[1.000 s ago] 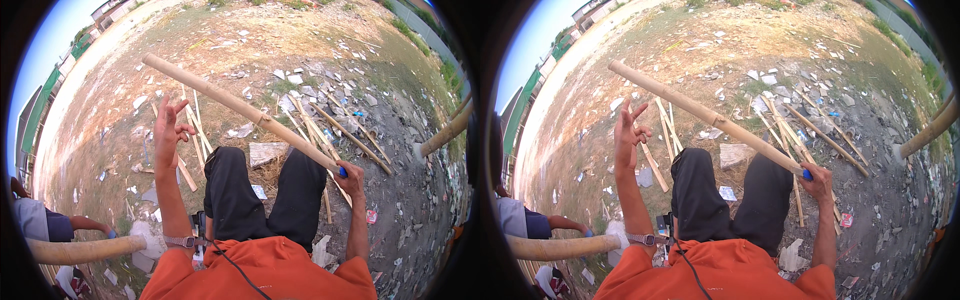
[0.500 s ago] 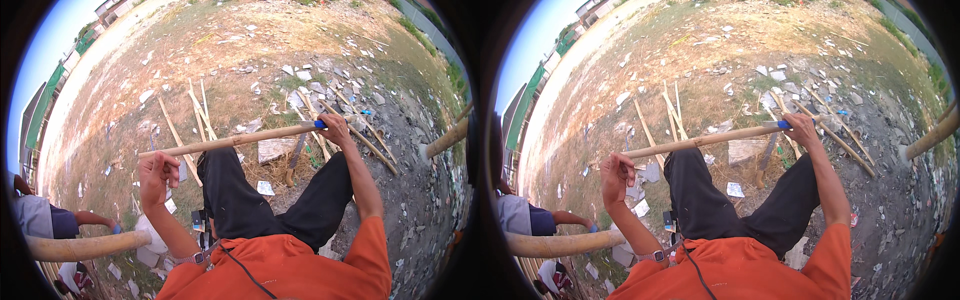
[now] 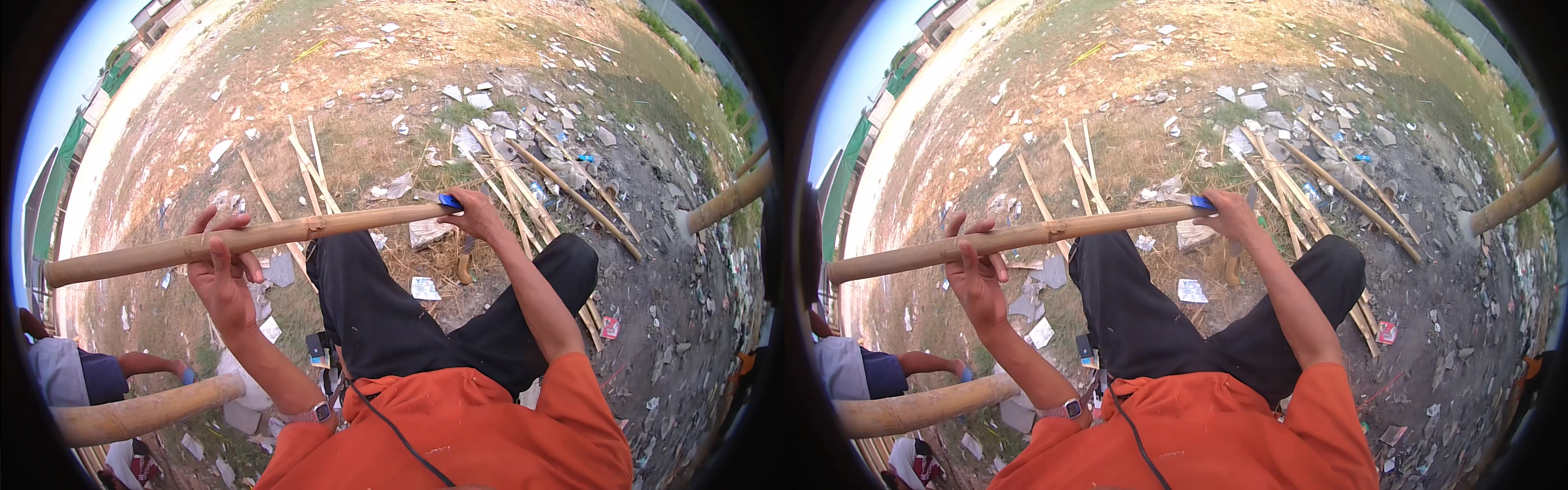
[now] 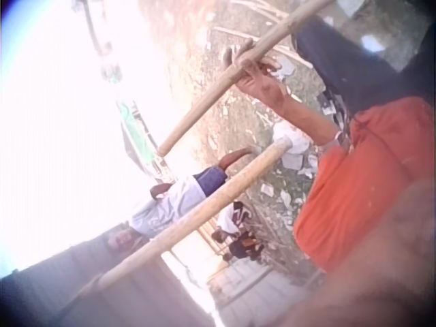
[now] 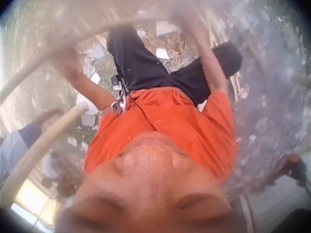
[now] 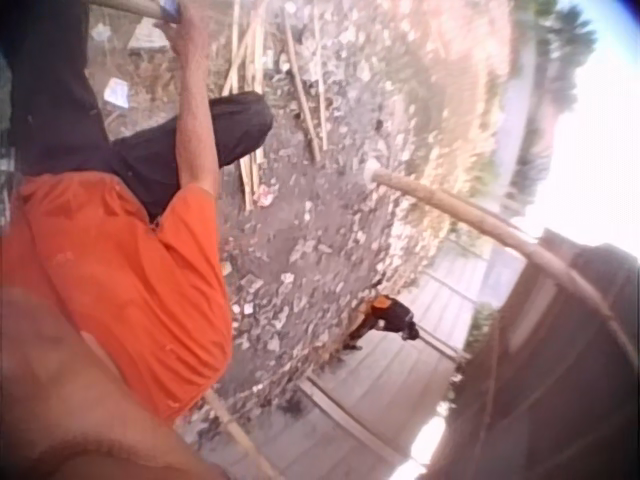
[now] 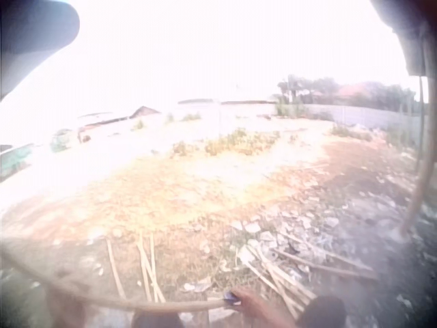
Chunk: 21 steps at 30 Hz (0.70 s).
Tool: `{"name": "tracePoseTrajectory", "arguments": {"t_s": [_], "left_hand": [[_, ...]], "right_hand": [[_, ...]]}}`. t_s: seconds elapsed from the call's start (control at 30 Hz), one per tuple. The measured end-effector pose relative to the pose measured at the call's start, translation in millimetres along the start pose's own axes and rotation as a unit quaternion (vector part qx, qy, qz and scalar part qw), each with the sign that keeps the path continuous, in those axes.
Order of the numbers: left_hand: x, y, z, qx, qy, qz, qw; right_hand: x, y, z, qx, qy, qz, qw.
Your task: The person sits on the ground and uses a knife to sharpen a thin bamboo stick, holding it with the left hand and scraping the blade along the surface. The person then picks up a thicker bamboo pole and continues to sharpen it with the same knife.
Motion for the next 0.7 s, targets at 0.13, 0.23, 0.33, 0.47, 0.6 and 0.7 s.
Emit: {"name": "tracePoseTrajectory", "arguments": {"t_s": [0.13, 0.23, 0.33, 0.47, 0.6, 0.7], "left_hand": [[5, 10, 2, 0.012, -0.029, 0.013, 0.999], [12, 18, 9, -0.004, -0.068, 0.014, 0.998], [27, 18, 27, -0.037, -0.068, 0.023, 0.997], [48, 18, 50, -0.074, -0.037, 0.037, 0.996], [67, 16, 61, -0.076, -0.017, 0.083, 0.994], [70, 18, 73, -0.081, 0.003, 0.114, 0.99]], "right_hand": [[30, 0, 2, 0.053, -0.002, -0.125, 0.991], [53, 9, -3, 0.12, -0.063, -0.159, 0.978], [65, 28, 16, 0.183, -0.206, -0.038, 0.961], [53, 42, 90, 0.148, -0.228, 0.042, 0.961], [40, 48, 119, 0.132, -0.241, -0.003, 0.961], [48, 54, 106, 0.158, -0.239, -0.058, 0.956]]}}
Point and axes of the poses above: each hand's wrist, its own y-axis away from the middle knuckle, its own x-axis out of the palm, z = x × y, the point moved 2 cm from there along -y, towards the middle knuckle, and after that the axes turned 11 degrees about z, right-handed, at the moved point
